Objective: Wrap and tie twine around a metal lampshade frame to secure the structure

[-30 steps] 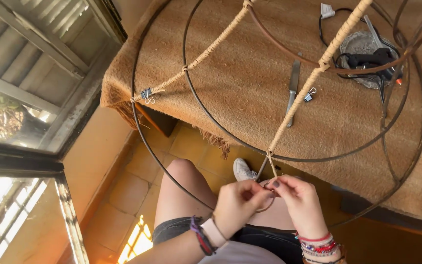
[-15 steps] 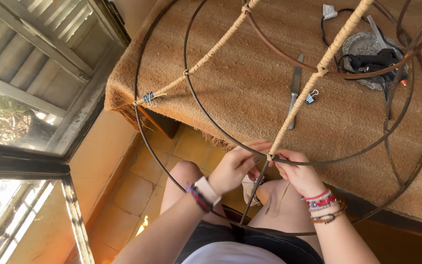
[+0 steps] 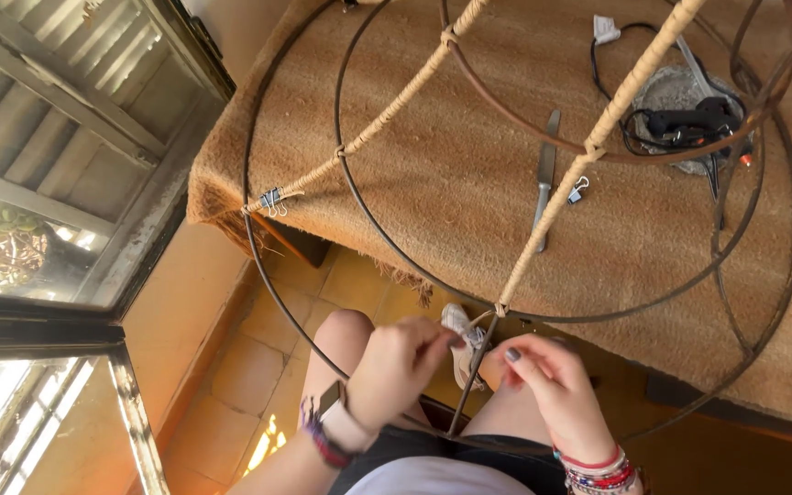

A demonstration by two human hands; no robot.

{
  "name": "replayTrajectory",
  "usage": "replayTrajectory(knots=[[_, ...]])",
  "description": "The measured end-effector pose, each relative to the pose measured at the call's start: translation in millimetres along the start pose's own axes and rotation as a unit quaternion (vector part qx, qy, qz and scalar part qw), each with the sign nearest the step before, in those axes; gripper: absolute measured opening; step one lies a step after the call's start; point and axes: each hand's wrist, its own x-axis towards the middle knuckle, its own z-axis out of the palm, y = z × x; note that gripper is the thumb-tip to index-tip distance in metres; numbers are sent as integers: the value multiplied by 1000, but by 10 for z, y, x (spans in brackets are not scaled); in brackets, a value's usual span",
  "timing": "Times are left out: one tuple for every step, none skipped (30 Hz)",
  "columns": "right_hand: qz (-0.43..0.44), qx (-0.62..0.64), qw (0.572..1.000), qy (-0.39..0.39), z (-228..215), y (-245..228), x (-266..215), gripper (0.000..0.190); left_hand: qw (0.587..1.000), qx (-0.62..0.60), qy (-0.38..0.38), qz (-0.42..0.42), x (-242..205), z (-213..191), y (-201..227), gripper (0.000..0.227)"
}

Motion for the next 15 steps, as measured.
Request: replayTrajectory(knots=[[-21, 77, 996, -47, 47, -106, -23, 24, 1000, 1, -16, -9, -66, 4, 58, 16], [-42, 154, 983, -95, 100, -215, -40, 32, 999, 3, -30, -19, -136, 1, 116, 14], [-40, 155, 982, -96, 97, -165, -42, 32, 999, 3, -30, -22, -114, 0, 112, 14], [27, 212, 972, -94, 98, -119, -24, 37, 999, 34, -26, -2, -82, -9, 105, 11], [94, 267, 955, -91, 99, -76, -8, 43, 998, 65, -21, 17, -52, -20, 101, 11], [94, 267, 955, -93, 107, -81, -8, 43, 998, 66, -19, 16, -18, -55, 84, 11], [97, 285, 948, -104, 113, -86, -6, 46, 993, 113, -17, -12, 18, -88, 68, 6], [102, 303, 941, -112, 105, -85, -27, 49, 987, 158, -18, -39, 50, -104, 57, 4], [103, 303, 941, -111, 103, -94, -50, 49, 987, 156, -18, -39, 28, -82, -8, 4], [93, 303, 940, -125, 100, -109, -52, 54, 986, 166, -3, -24, 30, -66, -75, 2], [82, 303, 939, -138, 97, -126, -53, 59, 985, 175, 13, -8, 35, -51, -142, 1], [82, 303, 939, -138, 120, -176, -65, 59, 985, 175, 13, -7, 28, -24, -179, 1], [98, 304, 940, -119, 145, -225, -76, 56, 982, 186, 16, -1, 22, 3, -217, 5], [115, 305, 940, -98, 171, -270, -91, 53, 980, 197, 19, 6, 13, 32, -258, 9], [115, 306, 940, -98, 188, -287, -97, 53, 980, 196, 18, 7, 10, 62, -303, 9]])
